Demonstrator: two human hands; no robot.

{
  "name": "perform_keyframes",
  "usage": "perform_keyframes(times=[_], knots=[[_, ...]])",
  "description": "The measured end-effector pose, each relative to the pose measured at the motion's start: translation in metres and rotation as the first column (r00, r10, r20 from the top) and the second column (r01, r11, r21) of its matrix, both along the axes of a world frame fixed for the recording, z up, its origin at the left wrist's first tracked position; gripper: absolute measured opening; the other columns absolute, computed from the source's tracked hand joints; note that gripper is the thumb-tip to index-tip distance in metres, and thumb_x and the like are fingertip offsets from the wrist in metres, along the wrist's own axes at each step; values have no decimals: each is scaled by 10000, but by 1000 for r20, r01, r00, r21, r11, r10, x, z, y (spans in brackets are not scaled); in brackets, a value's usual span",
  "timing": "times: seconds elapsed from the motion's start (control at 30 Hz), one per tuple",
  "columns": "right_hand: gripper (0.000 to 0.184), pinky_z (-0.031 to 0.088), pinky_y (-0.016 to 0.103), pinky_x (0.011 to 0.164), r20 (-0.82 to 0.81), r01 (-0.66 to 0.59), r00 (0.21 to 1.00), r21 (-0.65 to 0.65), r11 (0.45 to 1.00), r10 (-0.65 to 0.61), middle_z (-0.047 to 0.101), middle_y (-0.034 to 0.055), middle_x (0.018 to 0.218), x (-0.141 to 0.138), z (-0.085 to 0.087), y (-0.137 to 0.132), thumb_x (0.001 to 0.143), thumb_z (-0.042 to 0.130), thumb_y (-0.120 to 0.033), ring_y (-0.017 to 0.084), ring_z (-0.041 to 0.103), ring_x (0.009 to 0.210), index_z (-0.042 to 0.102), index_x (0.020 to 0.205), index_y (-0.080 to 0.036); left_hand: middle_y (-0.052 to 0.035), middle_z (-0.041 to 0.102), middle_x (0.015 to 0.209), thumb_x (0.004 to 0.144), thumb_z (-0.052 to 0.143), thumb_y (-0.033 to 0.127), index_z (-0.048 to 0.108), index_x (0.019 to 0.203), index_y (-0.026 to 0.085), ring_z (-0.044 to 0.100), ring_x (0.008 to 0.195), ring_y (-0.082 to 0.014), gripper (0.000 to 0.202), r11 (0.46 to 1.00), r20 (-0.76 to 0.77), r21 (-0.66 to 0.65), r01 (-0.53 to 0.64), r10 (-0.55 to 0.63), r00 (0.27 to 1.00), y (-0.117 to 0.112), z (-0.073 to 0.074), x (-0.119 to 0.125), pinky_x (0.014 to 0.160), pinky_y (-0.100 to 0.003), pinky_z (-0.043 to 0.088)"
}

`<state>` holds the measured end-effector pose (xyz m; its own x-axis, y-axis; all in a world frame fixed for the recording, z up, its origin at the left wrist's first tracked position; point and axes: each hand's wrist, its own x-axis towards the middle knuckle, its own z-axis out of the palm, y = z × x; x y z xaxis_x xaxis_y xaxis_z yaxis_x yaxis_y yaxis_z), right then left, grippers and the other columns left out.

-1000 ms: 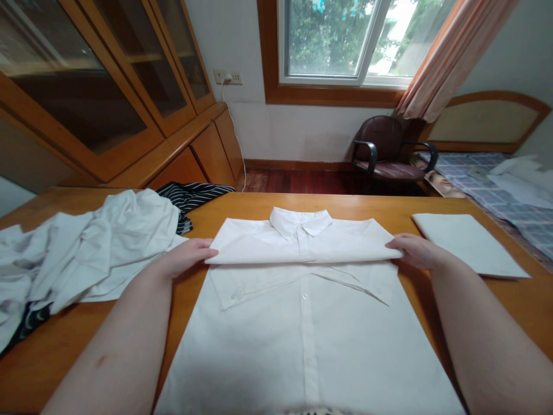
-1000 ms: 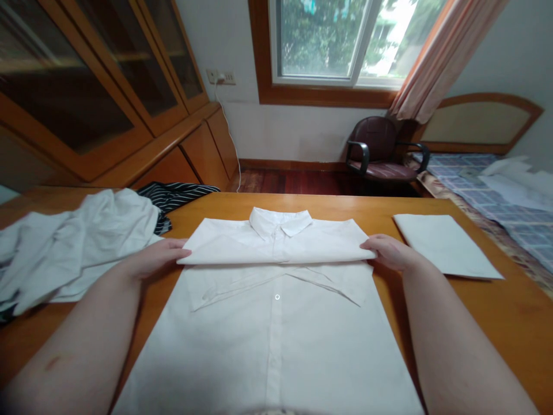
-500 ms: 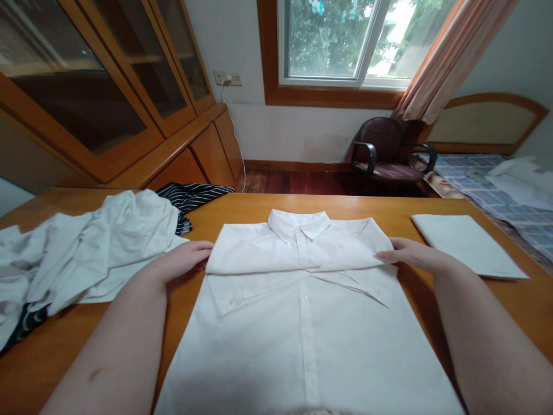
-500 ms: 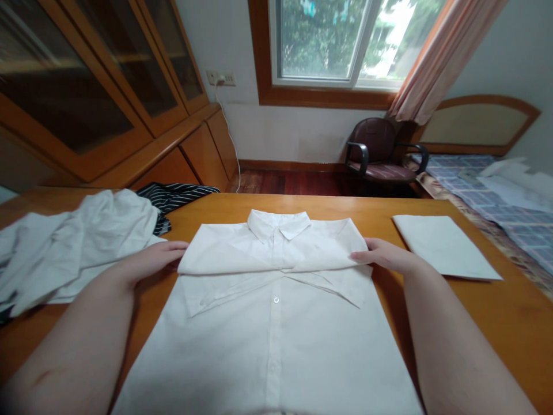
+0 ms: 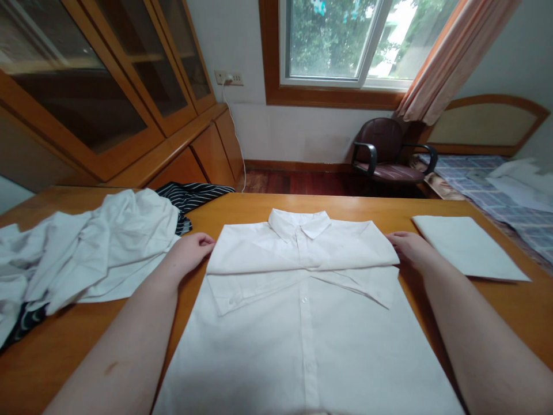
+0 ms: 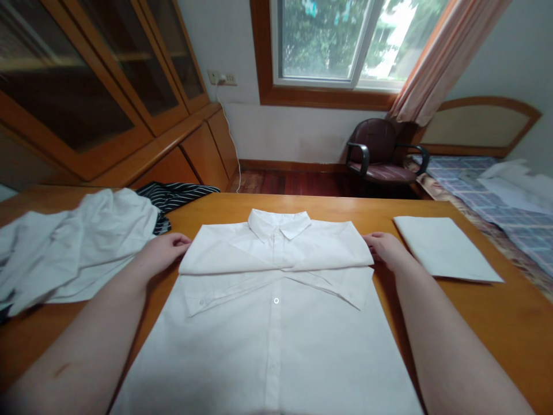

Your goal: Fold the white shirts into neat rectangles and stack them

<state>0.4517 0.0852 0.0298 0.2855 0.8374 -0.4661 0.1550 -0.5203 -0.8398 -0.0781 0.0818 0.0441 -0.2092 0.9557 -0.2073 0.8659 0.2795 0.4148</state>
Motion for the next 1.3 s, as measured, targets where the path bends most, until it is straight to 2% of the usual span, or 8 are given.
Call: perform_keyframes(times=[0.17,0.37,0.57,0.7,0.77,0.9,1.1,1.3], knots=[[203,390,240,374,108,-18,994,-22,1000,20,560,-2,472,-8,8,-5,571,749,-277,137,514,418,567,614,-198,-34,721,788,630,564,419,675,757,219,639,725,-231,261,999,-23,36,1,0,1000,0,1,0,596,-269,427],[227,390,234,372,147,-90,985,-41,995,95,558,9,483,-10,14,-5,572,744,-303,125,504,419,542,573,-199,-29,715,717,615,572,411,663,726,220,635,643,-221,239,999,27,37,-32,31,999,1,-4,-1,565,-273,439],[265,395,231,382,71,-108,992,-2,994,108,557,-16,501,-5,7,-5,532,756,-261,118,498,417,523,653,-224,-34,711,680,606,585,402,661,726,199,641,619,-213,248,997,187,-32,-71,76,979,0,-7,-4,574,-271,466],[312,407,232,412,82,-81,994,79,994,74,596,-13,553,-1,-3,-1,540,753,-265,132,529,460,528,754,-232,-45,728,768,630,580,404,682,750,209,648,694,-230,251,995,113,63,-77,70,991,3,-6,-1,612,-281,472],[300,392,226,416,183,-68,982,105,992,48,592,-18,549,3,-9,2,551,746,-280,125,515,459,543,765,-224,-51,729,816,651,572,409,690,780,214,650,745,-241,262,992,46,105,-67,63,997,5,-7,1,639,-286,468],[218,379,227,429,435,-123,897,86,989,74,596,-8,551,11,-17,5,572,724,-300,125,505,473,584,706,-202,-59,723,858,678,548,408,690,845,211,648,789,-243,295,994,-28,109,-13,16,999,6,-11,1,656,-283,449],[154,352,246,445,560,-191,810,-30,981,175,583,2,499,16,-17,6,605,681,-322,140,503,463,597,631,-196,-51,722,816,631,539,321,668,821,210,648,746,-237,255,999,-80,37,19,-16,997,4,-12,-4,611,-265,425],[162,360,260,513,762,-186,639,26,982,101,666,47,653,5,-15,12,642,656,-363,193,585,630,647,679,-207,-59,716,867,689,520,310,673,866,227,640,801,-248,248,991,-89,131,-15,27,996,11,-18,3,647,-282,434]])
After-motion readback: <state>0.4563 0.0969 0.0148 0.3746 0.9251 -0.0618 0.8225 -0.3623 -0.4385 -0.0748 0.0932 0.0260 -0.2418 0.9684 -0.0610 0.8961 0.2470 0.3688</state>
